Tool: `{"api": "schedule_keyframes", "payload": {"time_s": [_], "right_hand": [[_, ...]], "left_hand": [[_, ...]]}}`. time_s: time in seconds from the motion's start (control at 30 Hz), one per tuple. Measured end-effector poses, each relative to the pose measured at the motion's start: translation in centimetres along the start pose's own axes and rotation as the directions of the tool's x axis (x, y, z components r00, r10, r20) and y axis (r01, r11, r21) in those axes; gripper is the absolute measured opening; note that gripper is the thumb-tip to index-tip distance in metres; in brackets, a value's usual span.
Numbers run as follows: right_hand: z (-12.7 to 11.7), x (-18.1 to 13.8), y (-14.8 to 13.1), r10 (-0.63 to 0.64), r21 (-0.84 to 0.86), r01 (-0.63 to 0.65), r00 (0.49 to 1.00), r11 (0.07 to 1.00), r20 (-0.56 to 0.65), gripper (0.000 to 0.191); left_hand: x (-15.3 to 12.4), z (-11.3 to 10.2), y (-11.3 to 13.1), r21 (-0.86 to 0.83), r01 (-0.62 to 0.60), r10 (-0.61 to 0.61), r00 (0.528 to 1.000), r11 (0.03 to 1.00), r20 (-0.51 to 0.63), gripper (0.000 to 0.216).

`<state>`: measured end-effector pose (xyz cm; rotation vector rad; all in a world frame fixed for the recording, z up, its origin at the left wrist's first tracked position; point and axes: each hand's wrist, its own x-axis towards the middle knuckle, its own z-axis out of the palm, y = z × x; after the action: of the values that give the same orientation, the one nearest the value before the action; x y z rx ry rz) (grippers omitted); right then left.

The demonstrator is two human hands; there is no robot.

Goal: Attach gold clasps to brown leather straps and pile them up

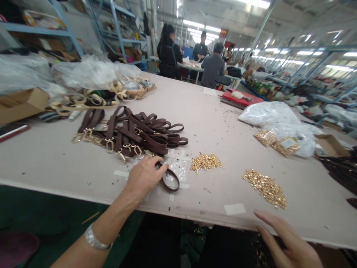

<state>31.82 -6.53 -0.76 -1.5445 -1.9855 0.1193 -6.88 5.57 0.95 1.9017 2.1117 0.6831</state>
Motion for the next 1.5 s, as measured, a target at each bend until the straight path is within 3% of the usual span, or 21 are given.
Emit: {"api": "schedule_keyframes", "payload": {"time_s": [0.1, 0.23, 0.33, 0.47, 0.6, 0.7, 0.77, 0.83, 0.93, 1.03, 1.23, 1.37, 1.5], "right_hand": [[5.5, 4.5, -3.7, -0.205, -0.018, 0.208, 0.973, 0.978, 0.105, 0.029], [11.1, 8.3, -7.2, -0.254, -0.117, 0.28, 0.947, 0.953, 0.194, 0.034], [13.2, 9.2, -7.8, -0.261, -0.165, 0.291, 0.948, 0.942, 0.182, 0.036], [14.4, 9.5, -7.2, -0.288, -0.143, 0.302, 0.952, 0.943, 0.107, 0.036], [14.5, 9.8, -6.6, -0.292, 0.015, 0.292, 0.956, 0.956, -0.026, 0.029], [13.9, 9.6, -6.7, -0.151, 0.246, 0.168, 0.985, 0.954, -0.089, 0.021], [13.2, 9.2, -7.3, 0.034, 0.434, -0.029, 0.999, 0.9, -0.002, 0.019], [12.4, 8.7, -8.5, 0.19, 0.603, -0.252, 0.968, 0.757, 0.166, 0.021], [11.2, 7.9, -10.6, 0.251, 0.759, -0.45, 0.893, 0.47, 0.374, 0.025], [10.3, 7.4, -12.2, 0.215, 0.8, -0.517, 0.856, 0.304, 0.471, 0.026], [9.0, 6.9, -13.1, 0.257, 0.779, -0.591, 0.802, 0.21, 0.54, 0.034], [8.6, 6.8, -13.0, 0.258, 0.773, -0.599, 0.796, 0.209, 0.548, 0.034], [8.6, 6.3, -12.8, 0.235, 0.761, -0.61, 0.791, 0.222, 0.565, 0.026]], "left_hand": [[-0.1, -0.2, -0.4, -0.064, 0.037, -0.038, 0.999, 0.997, -0.01, 0.024], [-0.6, -0.4, -1.7, -0.21, 0.127, -0.129, 0.992, 0.969, 0.004, 0.014], [-1.1, -0.4, -2.6, -0.376, 0.215, -0.215, 0.976, 0.901, 0.041, 0.006], [-2.1, -0.5, -2.6, -0.622, 0.342, -0.32, 0.935, 0.705, 0.152, 0.025], [-3.6, -1.1, -1.8, -0.75, 0.443, -0.308, 0.894, 0.491, 0.326, 0.04], [-4.7, -1.1, -1.4, -0.801, 0.499, -0.237, 0.866, 0.332, 0.441, 0.039], [-5.2, -0.7, -0.9, -0.819, 0.524, -0.178, 0.851, 0.232, 0.494, 0.038], [-5.9, -0.2, 0.0, -0.831, 0.524, -0.126, 0.851, 0.185, 0.509, 0.033], [-7.0, 0.2, 2.2, -0.835, 0.522, -0.066, 0.852, 0.172, 0.519, 0.025], [-8.0, 0.2, 4.1, -0.836, 0.523, -0.01, 0.849, 0.165, 0.529, 0.024], [-9.2, 0.2, 5.7, -0.841, 0.533, 0.143, 0.829, 0.09, 0.54, 0.028], [-9.6, 0.2, 6.0, -0.858, 0.483, 0.143, 0.85, 0.175, 0.508, 0.03], [-10.1, 0.6, 5.8, -0.831, 0.479, 0.157, 0.832, 0.283, 0.533, 0.031]]}}
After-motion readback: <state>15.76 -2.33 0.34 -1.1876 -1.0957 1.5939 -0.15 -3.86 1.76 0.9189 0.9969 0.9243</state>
